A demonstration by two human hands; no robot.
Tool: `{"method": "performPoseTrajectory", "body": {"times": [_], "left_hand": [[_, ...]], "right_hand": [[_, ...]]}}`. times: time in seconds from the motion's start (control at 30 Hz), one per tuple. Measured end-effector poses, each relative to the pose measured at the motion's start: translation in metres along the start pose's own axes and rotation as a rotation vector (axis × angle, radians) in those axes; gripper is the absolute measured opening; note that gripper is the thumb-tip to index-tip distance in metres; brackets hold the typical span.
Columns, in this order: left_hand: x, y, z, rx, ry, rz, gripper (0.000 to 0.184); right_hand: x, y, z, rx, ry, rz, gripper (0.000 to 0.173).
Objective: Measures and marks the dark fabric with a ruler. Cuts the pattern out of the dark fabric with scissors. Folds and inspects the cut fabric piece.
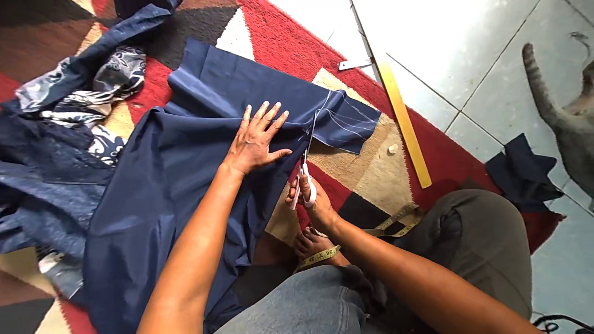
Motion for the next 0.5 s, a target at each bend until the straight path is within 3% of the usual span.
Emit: {"method": "performPoseTrajectory", "body": {"times": [0.13,0.37,0.43,0.5], "left_hand": [[-0.018,-0.012,0.002,0.022,0.037,0.084,0.108],[-0.019,-0.026,-0.015,0.019,0.027,0.090,0.116],[-0.019,-0.028,-0.019,0.025,0.036,0.104,0.115],[-0.012,-0.021,-0.021,0.015,0.036,0.055,0.099]], "right_hand": [[0.006,0.005,-0.002,0.002,-0.024,0.051,0.036],[0.020,0.011,0.003,-0.045,-0.134,0.030,0.029],[0.026,0.010,0.006,-0.031,-0.125,0.014,0.030],[0.033,0.010,0.006,-0.005,-0.091,0.016,0.034]]}}
Point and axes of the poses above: each hand's wrist, its own y-axis towards the middle knuckle, its own x-axis out of the back of the hand, z = x × y, the point moved 10 cm from there along y, towards the middle knuckle, and after that the axes turned 13 degrees about -z, right-handed, at the moved point
